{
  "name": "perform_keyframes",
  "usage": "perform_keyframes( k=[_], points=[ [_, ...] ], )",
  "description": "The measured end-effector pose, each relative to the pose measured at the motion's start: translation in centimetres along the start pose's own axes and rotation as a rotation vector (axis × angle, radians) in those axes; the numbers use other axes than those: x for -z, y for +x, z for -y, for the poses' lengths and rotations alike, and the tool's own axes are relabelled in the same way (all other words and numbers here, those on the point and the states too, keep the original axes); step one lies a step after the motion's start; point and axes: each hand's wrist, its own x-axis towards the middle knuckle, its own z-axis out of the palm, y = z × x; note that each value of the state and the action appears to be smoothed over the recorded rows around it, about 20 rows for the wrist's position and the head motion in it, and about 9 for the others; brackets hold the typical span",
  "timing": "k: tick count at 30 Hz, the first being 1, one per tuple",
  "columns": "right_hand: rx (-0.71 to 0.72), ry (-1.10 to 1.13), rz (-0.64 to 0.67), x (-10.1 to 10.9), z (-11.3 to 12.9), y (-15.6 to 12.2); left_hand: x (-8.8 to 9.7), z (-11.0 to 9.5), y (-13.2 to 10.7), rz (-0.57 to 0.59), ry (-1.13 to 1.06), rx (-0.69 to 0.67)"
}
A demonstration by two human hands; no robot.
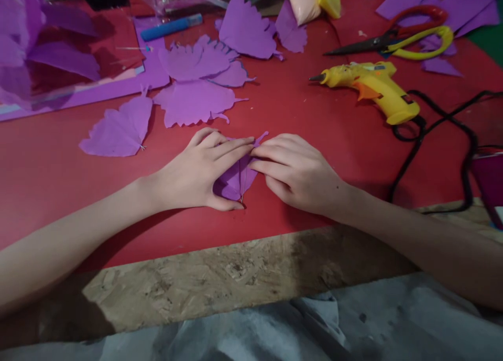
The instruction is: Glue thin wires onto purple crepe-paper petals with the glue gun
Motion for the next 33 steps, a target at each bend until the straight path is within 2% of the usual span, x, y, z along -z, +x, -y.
perform_keyframes(
  k=[5,12,22,26,28,30,31,33],
  points=[
    [-0.014,0.007,0.042,0.1,0.0,-0.1,-0.2,0.1,-0.1,-0.015,0.000,-0.004],
    [0.028,-0.009,-0.078,0.1,0.0,0.2,-0.3,0.1,-0.2,-0.052,0.021,-0.048],
    [-0.035,-0.032,-0.016,-0.1,0.1,-0.4,-0.4,0.0,-0.2,-0.046,-0.001,-0.015],
    [-0.010,-0.034,-0.065,-0.1,0.3,0.0,-0.3,0.1,-0.3,-0.062,0.014,-0.052],
    [-0.005,-0.046,-0.098,0.7,-0.4,0.2,-0.3,0.2,-0.3,-0.066,0.023,-0.063],
    [-0.071,-0.090,-0.125,2.3,-2.0,0.1,-0.3,0.3,-0.3,-0.079,0.025,-0.079],
    [-0.149,-0.132,-0.141,3.2,-3.1,0.0,-0.3,0.3,-0.3,-0.086,0.025,-0.085],
    [-0.410,-0.235,-0.061,5.1,-5.5,-0.5,-0.4,0.3,-0.3,-0.091,0.027,-0.087]
  ],
)
